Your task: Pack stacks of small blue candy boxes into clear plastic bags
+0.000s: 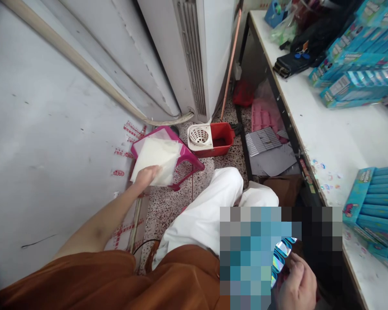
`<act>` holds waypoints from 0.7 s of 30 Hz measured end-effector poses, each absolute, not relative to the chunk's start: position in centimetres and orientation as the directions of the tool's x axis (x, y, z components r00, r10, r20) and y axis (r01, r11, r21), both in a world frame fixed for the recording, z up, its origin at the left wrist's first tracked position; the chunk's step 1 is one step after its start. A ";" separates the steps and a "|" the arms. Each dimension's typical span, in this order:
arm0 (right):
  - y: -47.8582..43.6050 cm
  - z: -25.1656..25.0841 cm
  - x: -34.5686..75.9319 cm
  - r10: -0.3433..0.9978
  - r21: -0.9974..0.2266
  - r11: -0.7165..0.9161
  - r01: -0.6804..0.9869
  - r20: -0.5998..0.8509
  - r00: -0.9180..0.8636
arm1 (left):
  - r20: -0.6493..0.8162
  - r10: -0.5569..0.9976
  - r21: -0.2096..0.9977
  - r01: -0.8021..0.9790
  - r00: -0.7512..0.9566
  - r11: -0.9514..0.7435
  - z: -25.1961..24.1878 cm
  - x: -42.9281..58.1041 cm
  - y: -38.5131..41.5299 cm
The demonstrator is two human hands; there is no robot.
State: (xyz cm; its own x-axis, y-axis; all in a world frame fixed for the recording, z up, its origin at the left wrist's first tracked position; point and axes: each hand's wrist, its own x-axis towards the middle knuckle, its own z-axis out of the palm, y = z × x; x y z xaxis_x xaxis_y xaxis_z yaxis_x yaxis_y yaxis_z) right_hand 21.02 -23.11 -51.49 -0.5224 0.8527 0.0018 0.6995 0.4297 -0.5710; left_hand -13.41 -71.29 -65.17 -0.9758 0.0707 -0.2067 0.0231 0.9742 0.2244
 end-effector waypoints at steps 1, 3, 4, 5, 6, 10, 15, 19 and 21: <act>-23.1 -51.4 20.9 0.851 -0.568 0.440 0.695 0.017 -0.524 | -0.205 0.037 0.233 -0.012 -0.978 0.972 -65.1 -13.8 -71.4; -23.2 -51.0 20.8 0.849 -0.562 0.455 0.691 0.041 -0.526 | -0.196 -0.043 0.254 -0.093 -0.980 0.963 -65.1 -14.7 -71.6; -23.2 -50.7 20.7 0.847 -0.557 0.460 0.691 0.043 -0.530 | -0.196 -0.080 0.269 -0.132 -0.977 0.954 -65.1 -15.2 -71.8; -23.2 -50.5 20.6 0.845 -0.552 0.464 0.693 0.041 -0.533 | -0.203 -0.107 0.288 -0.163 -0.973 0.944 -65.1 -15.6 -71.9; -23.3 -50.2 20.6 0.844 -0.546 0.466 0.696 0.038 -0.535 | -0.216 -0.122 0.309 -0.186 -0.969 0.933 -65.1 -15.9 -72.1; -23.6 -49.4 20.6 0.841 -0.528 0.479 0.702 0.044 -0.540 | -0.259 -0.124 0.377 -0.219 -0.958 0.900 -64.6 -17.0 -72.3; -24.2 -48.9 20.6 0.848 -0.533 0.480 0.697 0.080 -0.524 | -0.237 -0.142 0.376 -0.225 -0.961 0.899 -62.8 -17.4 -71.6; -24.3 -47.7 20.0 0.858 -0.509 0.498 0.702 0.174 -0.483 | -0.139 -0.177 0.343 -0.215 -0.974 0.914 -59.7 -18.7 -71.1; -23.8 -46.8 19.4 0.831 -0.493 0.554 0.671 0.277 -0.483 | -0.050 -0.179 0.327 -0.185 -0.983 0.927 -57.1 -19.4 -70.4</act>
